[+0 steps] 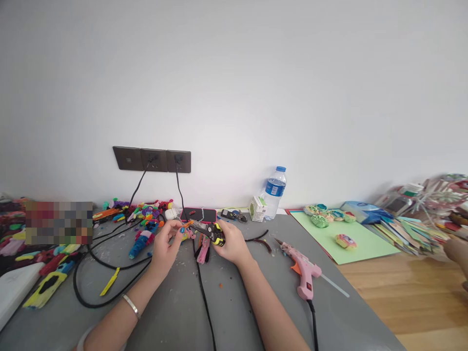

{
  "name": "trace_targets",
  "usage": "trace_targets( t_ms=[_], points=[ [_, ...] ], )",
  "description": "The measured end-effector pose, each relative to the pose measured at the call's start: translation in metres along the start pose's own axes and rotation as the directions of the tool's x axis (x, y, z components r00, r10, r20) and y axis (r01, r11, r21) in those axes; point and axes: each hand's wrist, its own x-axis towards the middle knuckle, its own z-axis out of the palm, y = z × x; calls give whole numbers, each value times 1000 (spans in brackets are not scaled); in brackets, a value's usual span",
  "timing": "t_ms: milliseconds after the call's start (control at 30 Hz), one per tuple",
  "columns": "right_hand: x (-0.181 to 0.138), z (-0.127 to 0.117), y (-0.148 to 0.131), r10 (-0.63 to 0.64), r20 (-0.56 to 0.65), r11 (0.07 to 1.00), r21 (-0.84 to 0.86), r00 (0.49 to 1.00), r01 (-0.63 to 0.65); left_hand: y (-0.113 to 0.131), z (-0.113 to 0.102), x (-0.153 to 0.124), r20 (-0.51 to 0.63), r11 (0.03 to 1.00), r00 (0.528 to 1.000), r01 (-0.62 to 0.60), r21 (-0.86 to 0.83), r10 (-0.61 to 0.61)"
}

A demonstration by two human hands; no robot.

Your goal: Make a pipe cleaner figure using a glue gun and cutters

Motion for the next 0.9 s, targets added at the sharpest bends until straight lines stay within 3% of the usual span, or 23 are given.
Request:
trace_targets(
  t_ms=[200,333,467,667,800,900],
  points=[
    [0,1,6,3,-58,1000,-13,998,-4,-6,-2,0,-21,999,1000,-10,-33,10],
    [-1,2,10,47,-167,999,20,985,-44,-8,-3,3,1,999,1000,16,-41,-16],
    [0,2,14,155,-281,987,87,947,-136,-10,-1,7,186,999,981,46,9,-47],
    [2,-2,14,265,-368,958,210,891,-198,-6,6,4,472,997,882,-32,64,-2],
    [3,-2,14,277,-389,951,243,879,-192,-1,5,6,572,999,820,-15,50,-16],
    [2,-1,16,282,-382,950,242,880,-199,-3,3,8,594,998,802,41,51,-63]
  ],
)
